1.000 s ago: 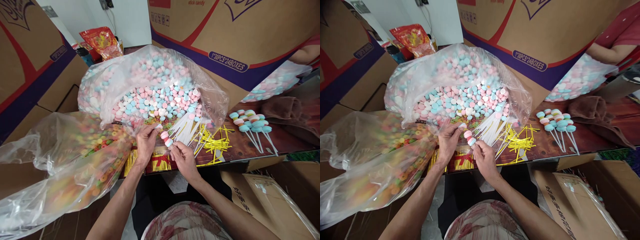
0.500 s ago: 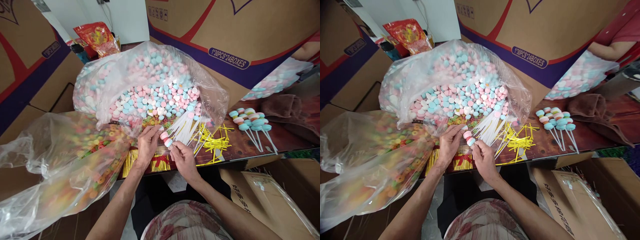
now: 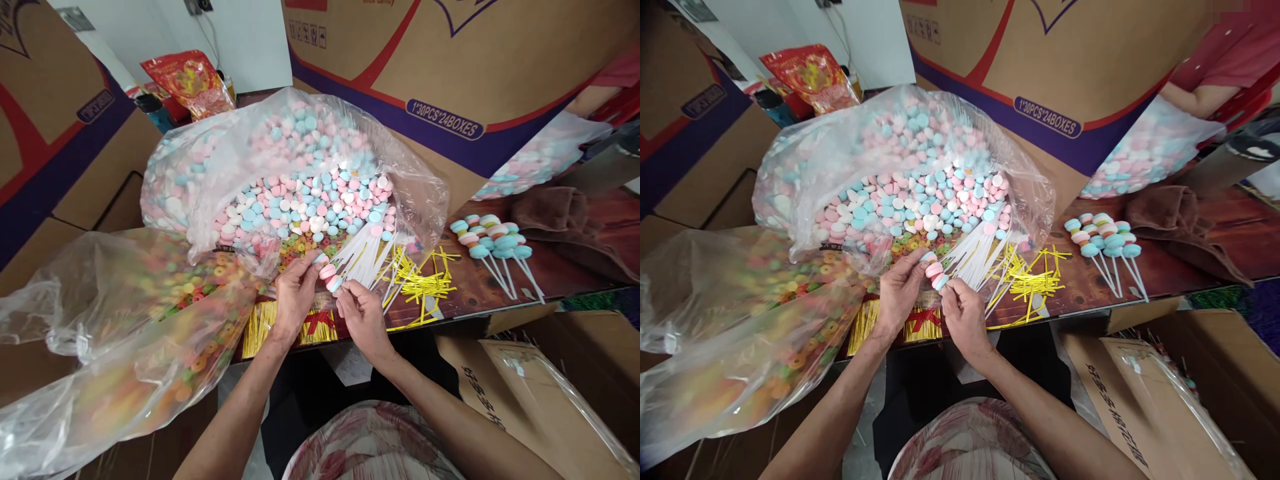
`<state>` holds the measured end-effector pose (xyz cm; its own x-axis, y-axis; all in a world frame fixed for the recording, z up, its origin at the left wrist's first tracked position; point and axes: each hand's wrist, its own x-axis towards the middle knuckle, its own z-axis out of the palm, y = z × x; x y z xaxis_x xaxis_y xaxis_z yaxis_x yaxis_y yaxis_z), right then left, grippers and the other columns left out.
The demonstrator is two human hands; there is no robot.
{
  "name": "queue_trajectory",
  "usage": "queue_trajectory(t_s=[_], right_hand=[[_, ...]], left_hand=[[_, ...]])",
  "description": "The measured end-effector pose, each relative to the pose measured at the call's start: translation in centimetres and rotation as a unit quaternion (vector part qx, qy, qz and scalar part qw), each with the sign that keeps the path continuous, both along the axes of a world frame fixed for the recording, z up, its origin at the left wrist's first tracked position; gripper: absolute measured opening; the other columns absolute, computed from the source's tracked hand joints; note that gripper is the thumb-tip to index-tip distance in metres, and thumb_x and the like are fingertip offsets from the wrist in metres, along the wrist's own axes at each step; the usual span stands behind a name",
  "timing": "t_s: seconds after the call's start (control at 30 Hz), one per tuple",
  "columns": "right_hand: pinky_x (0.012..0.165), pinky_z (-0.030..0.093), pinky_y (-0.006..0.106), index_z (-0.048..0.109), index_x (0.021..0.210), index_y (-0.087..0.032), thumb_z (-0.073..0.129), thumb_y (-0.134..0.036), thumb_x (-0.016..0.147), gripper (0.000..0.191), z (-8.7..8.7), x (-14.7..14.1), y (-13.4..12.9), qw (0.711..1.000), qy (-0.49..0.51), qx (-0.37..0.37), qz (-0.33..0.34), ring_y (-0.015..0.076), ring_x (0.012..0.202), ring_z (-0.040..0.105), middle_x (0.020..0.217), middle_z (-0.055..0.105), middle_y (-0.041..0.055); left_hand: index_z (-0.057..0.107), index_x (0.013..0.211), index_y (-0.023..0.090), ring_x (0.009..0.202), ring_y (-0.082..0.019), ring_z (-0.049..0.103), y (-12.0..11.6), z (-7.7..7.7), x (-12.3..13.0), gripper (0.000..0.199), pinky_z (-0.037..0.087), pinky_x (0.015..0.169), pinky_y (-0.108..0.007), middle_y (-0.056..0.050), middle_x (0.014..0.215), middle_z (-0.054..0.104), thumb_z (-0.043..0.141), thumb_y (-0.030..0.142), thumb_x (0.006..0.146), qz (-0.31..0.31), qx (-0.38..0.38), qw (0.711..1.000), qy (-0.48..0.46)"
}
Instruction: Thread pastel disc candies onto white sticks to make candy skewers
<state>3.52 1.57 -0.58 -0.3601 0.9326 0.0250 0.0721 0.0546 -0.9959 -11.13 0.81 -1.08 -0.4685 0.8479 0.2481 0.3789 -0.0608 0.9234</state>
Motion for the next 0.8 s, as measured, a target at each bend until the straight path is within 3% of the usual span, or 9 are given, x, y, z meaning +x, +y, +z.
queue_trajectory(t_s=[0.07, 0.23, 0.4, 0.47, 0.57, 0.7, 0.8], right_hand=[[0.052, 0.033, 0.025, 0.048, 0.067, -0.022, 0.051, -0.034, 0.096, 0.031, 0.2, 0.0, -0.1, 1.0, 0.012, 0.0, 0.002, 0.0116, 0.052, 0.04, 0.056, 0.043, -0.0049], [0.052, 0.035, 0.025, 0.048, 0.066, -0.022, 0.05, -0.033, 0.097, 0.033, 0.8, 0.6, -0.4, 1.0, 0.018, -0.001, 0.018, 0.0119, 0.052, 0.043, 0.057, 0.047, -0.0038], [0.057, 0.037, 0.025, 0.059, 0.074, -0.02, 0.048, -0.027, 0.098, 0.027, 2.5, 4.1, 0.2, 0.997, -0.042, 0.058, 0.028, 0.0124, 0.057, 0.047, 0.062, 0.052, -0.0027], [0.059, 0.038, 0.025, 0.06, 0.073, -0.02, 0.05, -0.028, 0.098, 0.027, 3.1, 6.5, 0.7, 0.995, -0.058, 0.08, -0.014, 0.0127, 0.059, 0.047, 0.062, 0.05, -0.0029], [0.059, 0.038, 0.026, 0.061, 0.077, -0.02, 0.053, -0.031, 0.096, 0.024, 3.0, 10.9, 2.1, 0.981, -0.083, 0.114, -0.136, 0.0138, 0.06, 0.047, 0.065, 0.051, -0.0022], [0.062, 0.04, 0.029, 0.058, 0.073, -0.02, 0.054, -0.034, 0.092, 0.024, 1.2, 16.3, 5.5, 0.931, -0.149, 0.151, -0.296, 0.0157, 0.061, 0.049, 0.064, 0.053, -0.001], [0.063, 0.04, 0.032, 0.061, 0.072, -0.02, 0.053, -0.034, 0.088, 0.023, -0.5, 18.8, 8.8, 0.891, -0.279, 0.16, -0.321, 0.0177, 0.058, 0.05, 0.062, 0.059, 0.0023]], left_hand=[[0.073, 0.118, 0.022, 0.095, -0.019, 0.071, 0.1, 0.3, -0.1, 0.034, 0.057, 0.09, -0.033, -0.005, 0.105, 0.077, 0.064, 0.039, 0.091, 0.012, -0.004, 0.999, -0.032], [0.077, 0.1, 0.021, 0.094, -0.02, 0.07, 0.0, 1.4, -0.4, 0.026, 0.056, 0.091, -0.034, -0.005, 0.102, 0.077, 0.067, 0.041, 0.088, 0.012, 0.012, 1.0, -0.012], [0.077, 0.101, 0.022, 0.097, -0.022, 0.07, 0.3, 2.2, -0.9, 0.029, 0.058, 0.088, -0.034, -0.006, 0.107, 0.076, 0.07, 0.045, 0.086, -0.031, 0.009, 0.999, -0.016], [0.076, 0.106, 0.02, 0.094, -0.022, 0.071, 0.5, 2.2, -1.4, 0.034, 0.06, 0.081, -0.033, -0.008, 0.108, 0.076, 0.069, 0.047, 0.086, -0.045, -0.005, 0.999, -0.024], [0.075, 0.11, 0.02, 0.08, -0.02, 0.071, 0.7, 1.8, -2.4, 0.039, 0.059, 0.067, -0.03, -0.007, 0.093, 0.077, 0.069, 0.049, 0.085, -0.027, -0.032, 0.999, -0.031], [0.075, 0.105, 0.019, 0.069, -0.017, 0.068, 0.7, 0.8, -3.7, 0.036, 0.057, 0.059, -0.028, -0.005, 0.088, 0.074, 0.069, 0.047, 0.083, 0.01, -0.046, 0.999, -0.006], [0.075, 0.106, 0.017, 0.069, -0.017, 0.068, 0.7, 0.3, -4.4, 0.036, 0.056, 0.06, -0.029, -0.007, 0.093, 0.075, 0.067, 0.044, 0.084, 0.013, -0.058, 0.998, 0.027]])
